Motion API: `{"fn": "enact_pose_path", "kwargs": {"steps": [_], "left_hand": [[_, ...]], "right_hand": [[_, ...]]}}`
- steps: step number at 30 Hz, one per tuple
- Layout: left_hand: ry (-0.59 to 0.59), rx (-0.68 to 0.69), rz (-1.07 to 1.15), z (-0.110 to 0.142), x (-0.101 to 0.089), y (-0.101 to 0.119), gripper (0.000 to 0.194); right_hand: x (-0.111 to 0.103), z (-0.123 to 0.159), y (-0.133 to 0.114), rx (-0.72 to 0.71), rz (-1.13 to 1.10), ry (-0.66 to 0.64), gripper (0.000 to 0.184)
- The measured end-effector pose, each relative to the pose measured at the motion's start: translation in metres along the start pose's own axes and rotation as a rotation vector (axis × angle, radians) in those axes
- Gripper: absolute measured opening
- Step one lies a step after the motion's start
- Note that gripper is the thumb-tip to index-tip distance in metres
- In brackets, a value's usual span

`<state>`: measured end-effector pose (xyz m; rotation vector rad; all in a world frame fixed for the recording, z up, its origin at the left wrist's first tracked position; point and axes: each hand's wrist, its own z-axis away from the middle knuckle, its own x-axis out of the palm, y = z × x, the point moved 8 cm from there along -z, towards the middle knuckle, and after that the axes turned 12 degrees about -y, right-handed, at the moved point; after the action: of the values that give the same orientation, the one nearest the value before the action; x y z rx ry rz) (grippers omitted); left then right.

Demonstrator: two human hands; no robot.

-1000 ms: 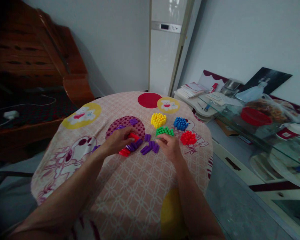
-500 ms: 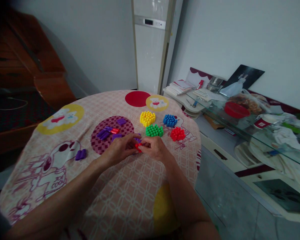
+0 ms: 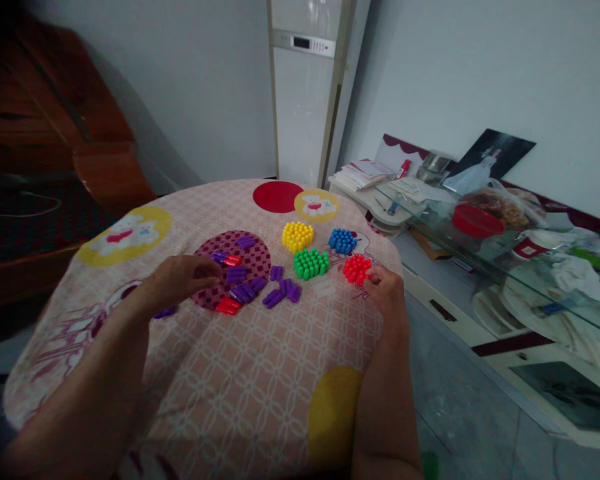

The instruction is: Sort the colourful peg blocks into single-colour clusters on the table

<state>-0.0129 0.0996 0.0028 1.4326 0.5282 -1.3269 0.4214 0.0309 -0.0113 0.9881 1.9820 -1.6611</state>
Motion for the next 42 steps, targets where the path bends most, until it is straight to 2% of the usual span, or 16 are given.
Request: {"fn": "enact_pose_path", "kwargs": {"steps": [4, 7, 12, 14, 16, 19, 22, 24, 28, 32, 36, 39, 42], "left_hand": [[-0.133, -0.057, -0.111, -0.003, 0.011, -0.01, 0.031], [-0.199, -0.076, -0.159, 0.0, 0.013, -0.016, 0.031], [-0.246, -0.104, -0.162, 0.006, 0.011, -0.023, 0.026], [-0.304, -0.056, -0.099, 0.007, 0.019, -0.018, 0.023], [-0.324, 0.016, -0.02, 0.005, 0.027, -0.008, 0.023], [-0.278, 0.09, 0.035, 0.001, 0.035, 0.01, 0.015], [-0.269, 0.134, 0.045, -0.001, 0.039, 0.023, 0.009], [-0.286, 0.161, 0.099, -0.001, 0.039, 0.027, 0.013], [-0.282, 0.2, 0.388, 0.0, 0.033, 0.032, 0.021], [-0.188, 0.289, 0.61, -0.005, 0.033, 0.053, 0.027], [-0.102, 0.367, 0.703, -0.01, 0.043, 0.079, 0.03], [-0.051, 0.361, 0.802, -0.013, 0.048, 0.089, 0.032], [-0.069, 0.385, 0.854, -0.012, 0.05, 0.097, 0.032]], "right_hand": [[0.009, -0.005, 0.003, 0.003, 0.09, -0.045, 0.016], [0.009, -0.006, 0.007, 0.009, 0.121, -0.032, 0.018], [-0.004, -0.001, 0.004, 0.004, 0.111, 0.13, 0.021], [-0.006, 0.0, -0.005, -0.043, 0.096, 0.207, 0.018], [-0.002, 0.001, -0.018, -0.101, 0.077, 0.228, 0.017], [0.019, 0.0, -0.039, -0.178, 0.031, 0.146, 0.017], [0.048, 0.0, -0.064, -0.241, -0.052, -0.015, 0.015], [0.07, 0.004, -0.081, -0.275, -0.131, -0.149, 0.014], [0.118, 0.016, -0.113, -0.317, -0.302, -0.447, 0.017], [0.149, 0.024, -0.127, -0.302, -0.485, -0.604, 0.028], [0.155, 0.024, -0.124, -0.224, -0.602, -0.64, 0.031], [0.15, 0.022, -0.12, -0.161, -0.665, -0.607, 0.034], [0.136, 0.017, -0.114, -0.115, -0.71, -0.529, 0.033]]}}
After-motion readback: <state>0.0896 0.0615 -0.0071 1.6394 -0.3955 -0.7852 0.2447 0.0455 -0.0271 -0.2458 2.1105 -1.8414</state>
